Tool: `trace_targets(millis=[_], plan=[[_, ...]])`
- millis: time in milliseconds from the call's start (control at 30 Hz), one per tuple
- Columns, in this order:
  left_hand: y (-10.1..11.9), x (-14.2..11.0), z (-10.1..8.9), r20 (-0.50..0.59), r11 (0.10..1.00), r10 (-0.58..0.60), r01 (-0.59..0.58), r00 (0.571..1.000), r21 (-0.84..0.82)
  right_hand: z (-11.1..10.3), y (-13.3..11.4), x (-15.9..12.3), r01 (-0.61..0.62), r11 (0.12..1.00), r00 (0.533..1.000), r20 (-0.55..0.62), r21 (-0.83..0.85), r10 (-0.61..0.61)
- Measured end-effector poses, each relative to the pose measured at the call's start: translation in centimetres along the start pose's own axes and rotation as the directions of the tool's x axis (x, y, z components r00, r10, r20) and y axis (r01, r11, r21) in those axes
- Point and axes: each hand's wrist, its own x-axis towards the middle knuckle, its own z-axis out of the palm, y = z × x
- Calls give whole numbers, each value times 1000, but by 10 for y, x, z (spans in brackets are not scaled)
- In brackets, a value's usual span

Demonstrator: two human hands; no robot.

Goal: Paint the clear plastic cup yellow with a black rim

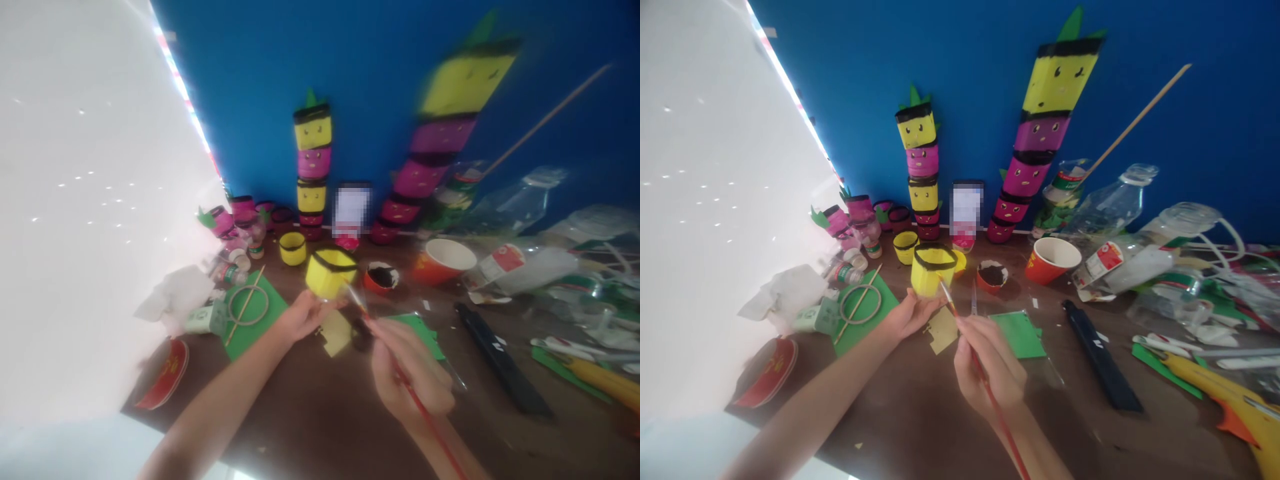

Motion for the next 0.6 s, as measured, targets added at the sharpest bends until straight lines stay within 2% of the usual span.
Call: trace_targets(millis=[167, 433, 600], plan=[[0, 0, 0, 14, 1000, 15, -15, 1000, 7, 1, 1, 0, 10, 1000, 1000, -3, 7, -10], [-1, 2, -7, -65, 998, -52, 49, 997, -43, -1, 2, -3, 11, 999, 1000, 17, 34, -12], [-2, 4, -12, -11, 998, -44, 44, 999, -45, 2, 3, -2, 7, 1000, 1000, 16, 22, -8]])
